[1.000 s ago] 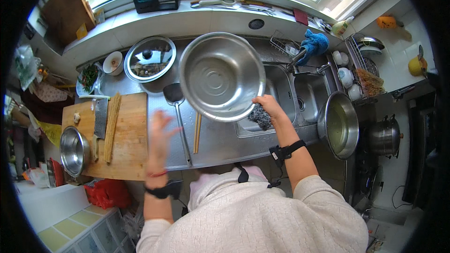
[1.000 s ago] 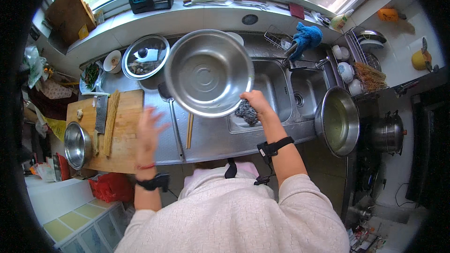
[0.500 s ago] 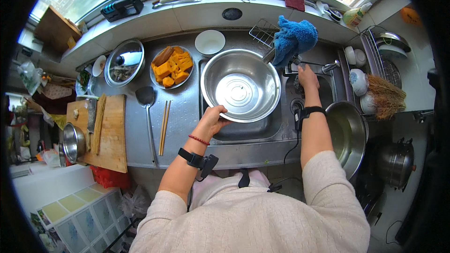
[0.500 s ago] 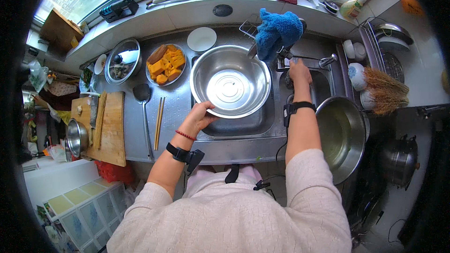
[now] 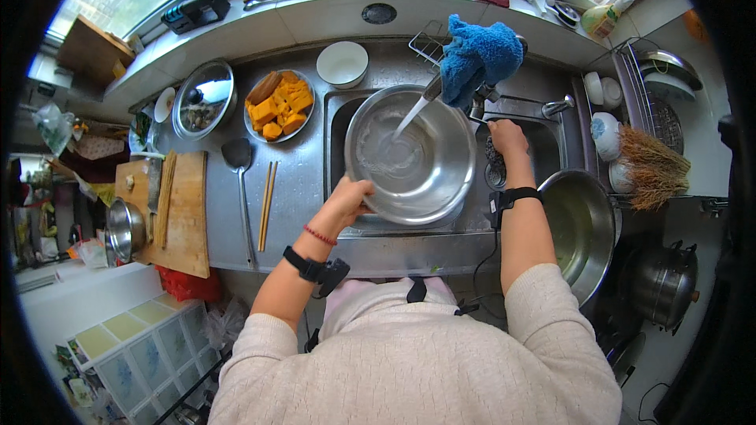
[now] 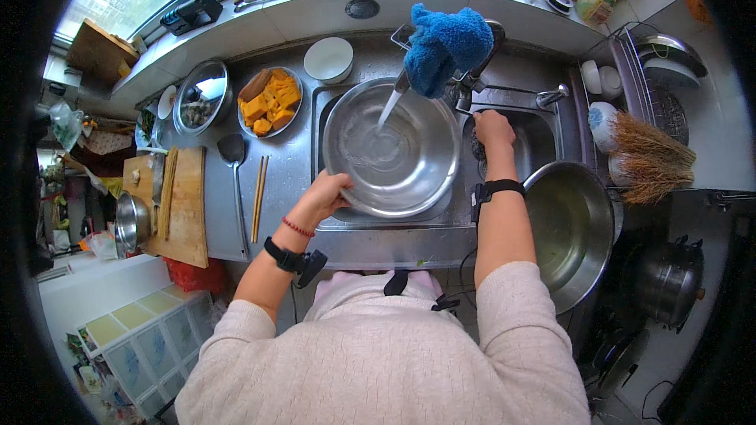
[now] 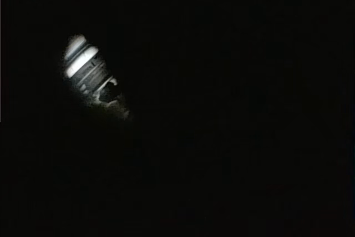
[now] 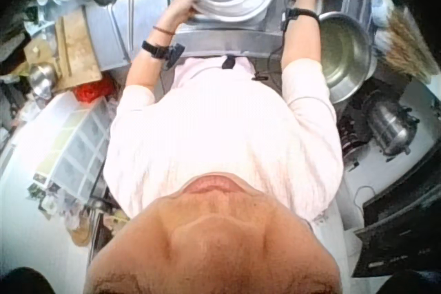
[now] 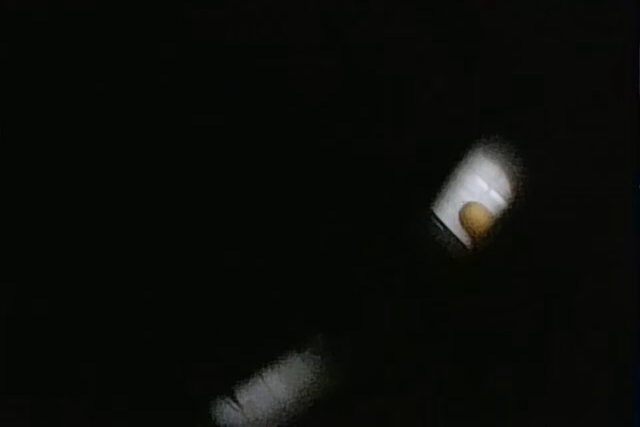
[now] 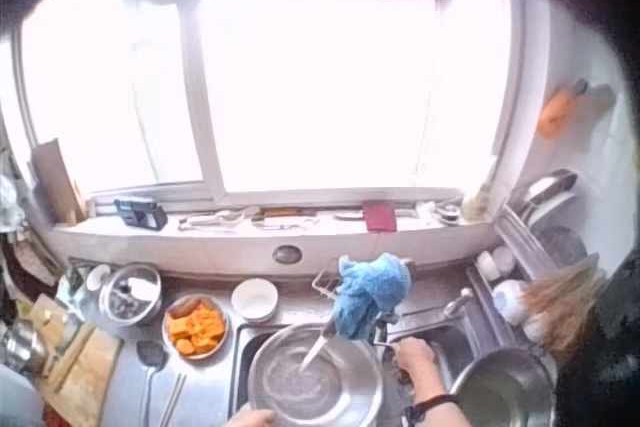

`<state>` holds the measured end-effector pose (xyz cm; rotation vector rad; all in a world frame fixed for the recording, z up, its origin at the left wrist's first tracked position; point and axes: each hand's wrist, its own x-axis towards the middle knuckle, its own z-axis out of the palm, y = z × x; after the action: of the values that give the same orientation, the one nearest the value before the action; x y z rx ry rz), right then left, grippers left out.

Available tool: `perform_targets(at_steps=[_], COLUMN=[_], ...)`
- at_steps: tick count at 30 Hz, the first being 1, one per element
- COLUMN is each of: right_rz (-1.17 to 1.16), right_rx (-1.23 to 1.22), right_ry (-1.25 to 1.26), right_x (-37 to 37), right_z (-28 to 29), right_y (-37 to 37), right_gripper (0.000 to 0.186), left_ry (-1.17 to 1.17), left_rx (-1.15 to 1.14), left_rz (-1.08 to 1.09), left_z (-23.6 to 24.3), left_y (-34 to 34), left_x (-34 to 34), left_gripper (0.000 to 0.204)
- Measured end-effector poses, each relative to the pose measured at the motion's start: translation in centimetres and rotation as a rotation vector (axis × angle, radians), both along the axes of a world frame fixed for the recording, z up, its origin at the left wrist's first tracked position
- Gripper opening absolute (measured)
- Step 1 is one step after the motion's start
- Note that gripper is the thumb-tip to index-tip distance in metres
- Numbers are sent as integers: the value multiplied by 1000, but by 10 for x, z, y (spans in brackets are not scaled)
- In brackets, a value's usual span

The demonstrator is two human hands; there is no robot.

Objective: The person washes a bowl, chopsticks, and a metal bowl in the sink using a steel wool scrubber, then rinses them under running water. They stir vegetables in a pan on the stove, cover the pan, and serve cooked pumpkin pieces onto a plate using chopsticks.

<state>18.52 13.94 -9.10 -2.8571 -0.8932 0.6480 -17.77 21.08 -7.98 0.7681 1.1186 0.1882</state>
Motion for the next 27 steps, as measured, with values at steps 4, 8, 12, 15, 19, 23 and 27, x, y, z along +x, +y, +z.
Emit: perform_targets(at_steps=[4,8,12,15,19,23,27], right_rz=[28,9,-14,-107,-128,-111,-50], right_rx=[-37,40,46,150,330,408,370], right_ry=[-7,-97,-169,-200,-160,5,38], right_x=[7,19,16,-3,-37,-59,-65], right_z=[-4,3,16,21,19,5,-14], right_y=[2,7,10,6,-10,-20,-24], right_gripper=[41,40,46,50,52,51,49], left_ry=[4,-112,-275,-92,101,255,247], left_rx=[144,-98,-188,79,824,1206,1286], left_rz=[124,350,279,184,73,-53,-66], left_z=[-14,-30,-32,-29,-31,-32,-19], left_y=[-2,9,-7,-24,-23,-20,-27], left_x=[-41,-22,3,-6,-24,-26,-26], left_gripper=[34,29,29,43,79,81,81])
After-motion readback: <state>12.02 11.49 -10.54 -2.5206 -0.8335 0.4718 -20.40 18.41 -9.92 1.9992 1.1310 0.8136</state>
